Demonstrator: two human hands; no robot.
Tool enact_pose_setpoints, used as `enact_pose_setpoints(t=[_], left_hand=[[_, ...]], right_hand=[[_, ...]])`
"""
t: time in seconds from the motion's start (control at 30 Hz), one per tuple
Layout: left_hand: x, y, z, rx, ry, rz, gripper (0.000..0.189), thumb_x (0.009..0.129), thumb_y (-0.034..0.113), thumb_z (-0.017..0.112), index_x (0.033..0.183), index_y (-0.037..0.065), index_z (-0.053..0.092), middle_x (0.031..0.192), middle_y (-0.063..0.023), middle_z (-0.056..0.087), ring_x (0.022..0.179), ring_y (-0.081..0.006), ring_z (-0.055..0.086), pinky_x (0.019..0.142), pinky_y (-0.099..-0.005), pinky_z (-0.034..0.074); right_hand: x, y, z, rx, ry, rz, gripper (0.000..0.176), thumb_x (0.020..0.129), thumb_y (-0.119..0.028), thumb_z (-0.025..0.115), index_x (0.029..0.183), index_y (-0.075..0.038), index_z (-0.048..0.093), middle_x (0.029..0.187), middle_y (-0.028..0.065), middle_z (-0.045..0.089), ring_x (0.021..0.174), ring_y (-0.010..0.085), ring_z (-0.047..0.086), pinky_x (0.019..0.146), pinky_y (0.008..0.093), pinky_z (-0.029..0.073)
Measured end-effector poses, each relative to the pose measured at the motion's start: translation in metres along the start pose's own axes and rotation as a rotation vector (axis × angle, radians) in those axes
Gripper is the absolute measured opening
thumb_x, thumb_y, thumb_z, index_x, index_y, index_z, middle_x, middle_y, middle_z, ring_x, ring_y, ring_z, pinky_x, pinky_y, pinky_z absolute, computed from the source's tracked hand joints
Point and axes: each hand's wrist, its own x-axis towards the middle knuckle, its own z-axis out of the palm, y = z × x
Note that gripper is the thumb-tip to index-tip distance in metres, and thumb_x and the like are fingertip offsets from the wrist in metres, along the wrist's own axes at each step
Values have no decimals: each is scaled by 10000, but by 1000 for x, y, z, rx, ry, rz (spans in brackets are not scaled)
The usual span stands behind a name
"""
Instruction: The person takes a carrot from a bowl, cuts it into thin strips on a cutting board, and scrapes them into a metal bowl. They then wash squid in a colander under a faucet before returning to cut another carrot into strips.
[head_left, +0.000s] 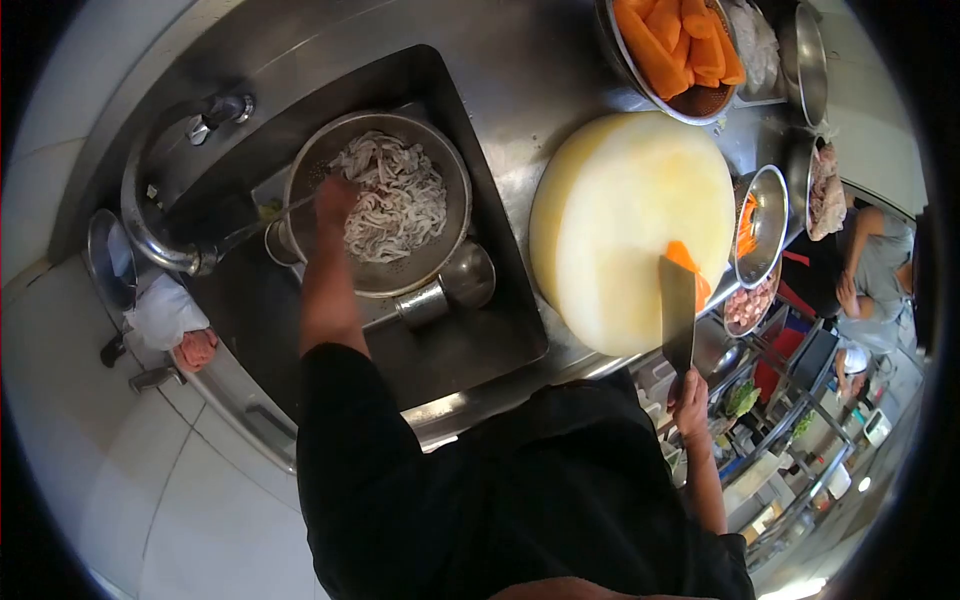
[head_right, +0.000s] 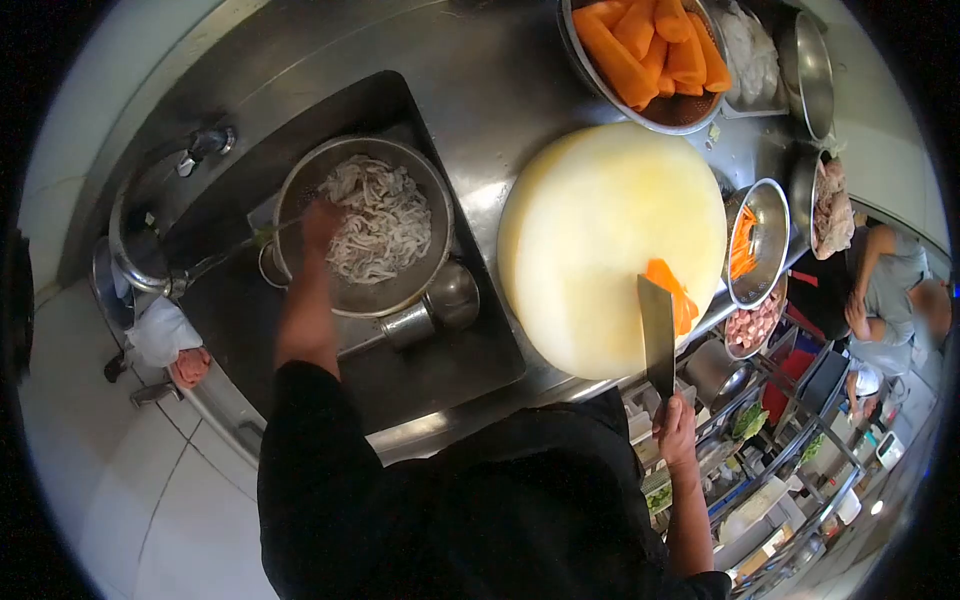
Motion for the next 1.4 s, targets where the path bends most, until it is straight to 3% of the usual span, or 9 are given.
enact_pose_setpoints(t=[0.2,0.3,0.4,0.5,0.8,0.93,1.07,1.23,1.4], left_hand=[[-44,39,-60,-388,-205,-180,540,929,357,738,1306,-19,652,1083,-256,740,1020,-370,722,897,-501,535],[-45,20,-27,-505,204,91,548,945,296,716,1386,-12,609,1200,-258,713,1081,-385,697,917,-499,525],[-42,17,-26,-737,84,-162,548,949,241,690,1432,7,582,1295,-249,682,1160,-414,664,940,-503,519],[-35,4,-26,-375,159,44,501,951,216,645,1417,40,597,1287,-241,690,1149,-433,664,930,-495,525],[-36,62,-43,55,234,-282,515,893,157,688,1404,164,622,1442,-231,573,1157,-387,675,906,-553,560],[-47,40,-23,176,461,61,565,908,142,732,1453,171,588,1541,-252,467,1074,-375,709,836,-512,593],[-80,51,-60,-429,303,-54,437,936,187,769,1346,69,673,1319,-235,658,929,-280,742,772,-431,591],[-98,51,-101,-1106,241,-160,317,973,229,750,1166,-22,751,946,-98,769,757,-146,699,697,-306,546],[-100,64,-208,-901,452,-137,342,1002,351,699,996,12,739,738,-34,685,644,-127,622,596,-283,491]], right_hand=[[0,-2,-1,19,-1,16,616,1122,-542,296,881,-38,554,556,39,500,436,153,509,434,296,407],[3,1,-1,38,-1,39,629,1118,-559,290,814,-57,519,560,43,490,428,162,504,431,292,424],[4,8,-4,29,5,49,643,1114,-571,291,792,-62,517,556,45,489,424,162,504,426,290,424],[3,15,-3,16,13,52,651,1111,-582,292,790,-62,517,554,48,490,419,161,503,419,290,419],[2,1,-2,-6,9,67,670,1106,-592,301,760,-57,507,552,49,491,434,165,509,436,301,413],[2,1,-1,-14,36,81,685,1106,-594,295,739,-54,504,548,50,488,434,167,504,438,305,404],[3,4,1,9,20,57,694,1105,-601,285,731,-58,502,546,46,479,423,162,495,428,297,404],[4,-7,2,37,-10,44,632,1122,-538,301,1160,7,618,551,32,486,442,141,494,431,302,386],[8,14,5,-12,47,-2,646,1116,-562,259,805,-56,513,536,50,485,408,164,496,417,307,409]])
